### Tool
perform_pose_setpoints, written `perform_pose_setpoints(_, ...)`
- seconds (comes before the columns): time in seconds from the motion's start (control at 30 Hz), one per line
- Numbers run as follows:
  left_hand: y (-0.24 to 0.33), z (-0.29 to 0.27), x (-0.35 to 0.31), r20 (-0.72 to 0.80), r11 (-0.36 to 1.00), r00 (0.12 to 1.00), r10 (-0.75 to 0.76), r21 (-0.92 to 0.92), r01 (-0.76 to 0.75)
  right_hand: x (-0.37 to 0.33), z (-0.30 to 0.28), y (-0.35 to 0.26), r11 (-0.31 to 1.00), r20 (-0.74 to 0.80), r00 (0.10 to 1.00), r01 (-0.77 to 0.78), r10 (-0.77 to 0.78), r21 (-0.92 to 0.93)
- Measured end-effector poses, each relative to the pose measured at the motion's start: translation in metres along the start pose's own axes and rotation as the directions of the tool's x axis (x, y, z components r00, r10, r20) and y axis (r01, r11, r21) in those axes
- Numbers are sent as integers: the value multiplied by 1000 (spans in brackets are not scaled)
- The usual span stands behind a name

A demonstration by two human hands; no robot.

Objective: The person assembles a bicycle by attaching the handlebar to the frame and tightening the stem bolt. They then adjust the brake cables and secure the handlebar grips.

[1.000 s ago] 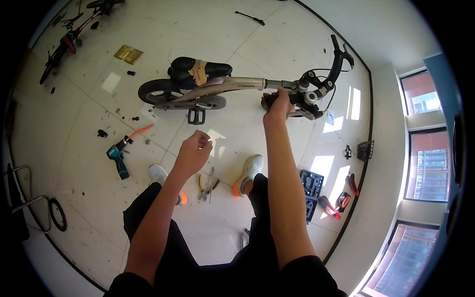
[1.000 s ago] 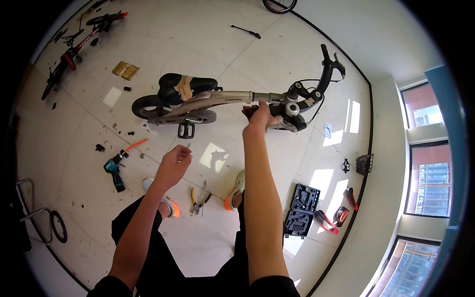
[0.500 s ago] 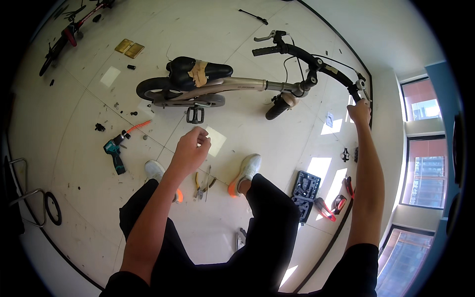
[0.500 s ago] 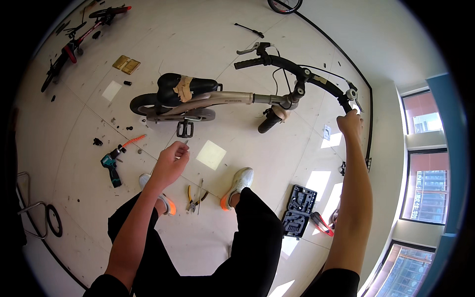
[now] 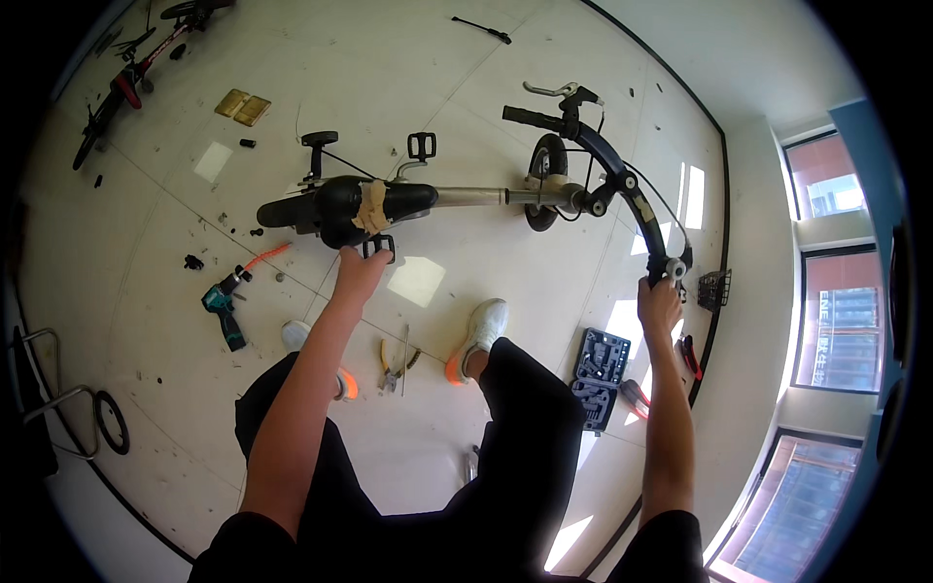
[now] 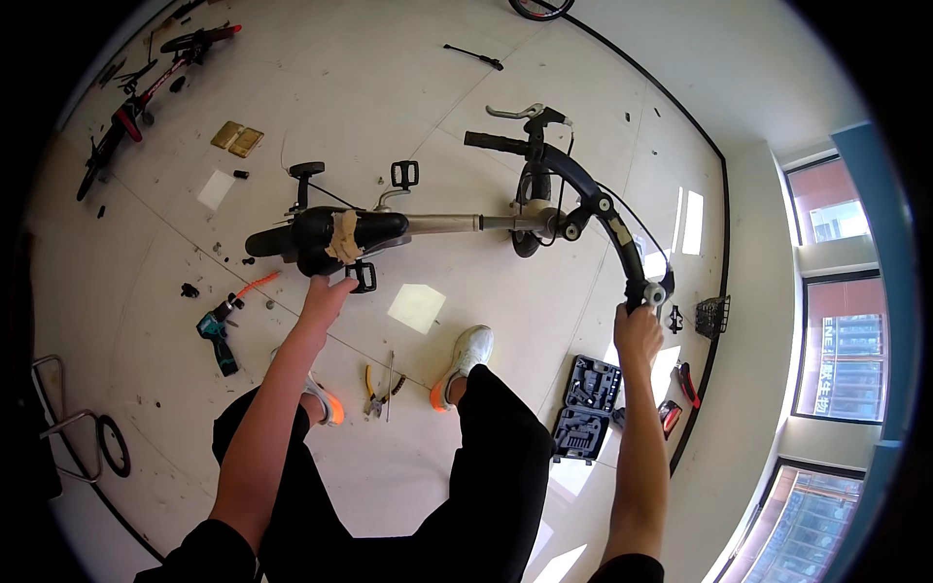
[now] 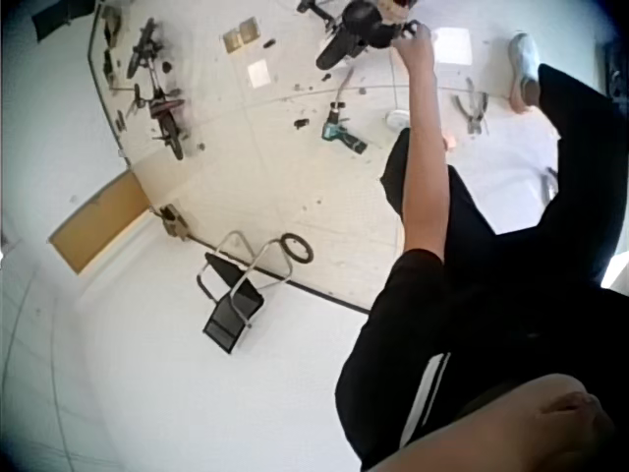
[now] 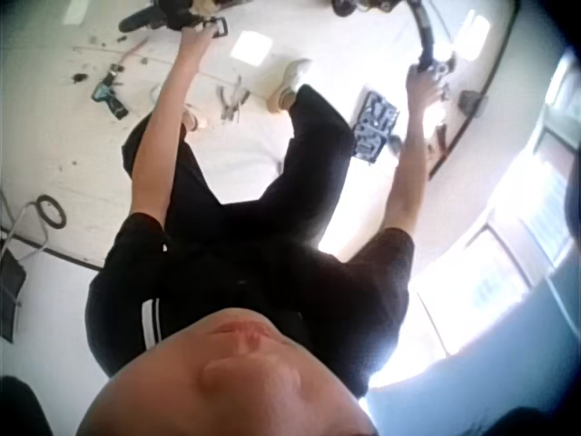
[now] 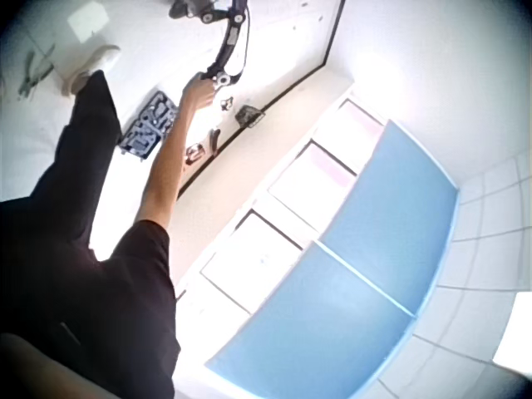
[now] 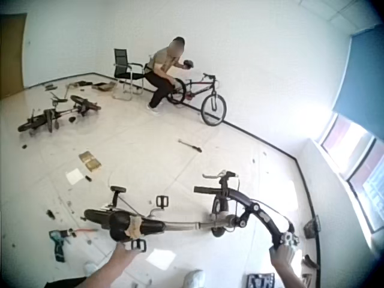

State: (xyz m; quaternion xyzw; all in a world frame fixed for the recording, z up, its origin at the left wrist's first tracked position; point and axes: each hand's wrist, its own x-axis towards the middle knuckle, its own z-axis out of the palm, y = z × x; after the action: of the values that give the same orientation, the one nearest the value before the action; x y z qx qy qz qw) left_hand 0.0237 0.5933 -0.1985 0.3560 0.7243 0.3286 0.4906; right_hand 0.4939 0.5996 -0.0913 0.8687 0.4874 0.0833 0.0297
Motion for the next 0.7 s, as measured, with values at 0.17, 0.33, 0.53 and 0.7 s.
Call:
perform_pose_setpoints(0.17, 3, 13, 13, 247, 702, 895, -370, -557, 444, -65, 55, -4, 925, 180, 950, -294, 255, 242)
perform_pose_setpoints(0.33, -24, 1, 44, 404, 331, 814, -417, -767, 550, -104, 89, -5, 879, 224, 916, -386, 332, 279)
perform_pose_setpoints(0.53, -31, 30, 31, 82, 193, 877, -473, -962, 195, -131, 92, -30, 790, 383, 870, -461, 312, 404)
perform_pose_setpoints(0.7, -25, 20, 60, 184, 202, 890, -417, -936, 288, -98, 49, -79, 176, 738, 664, -717, -120, 674)
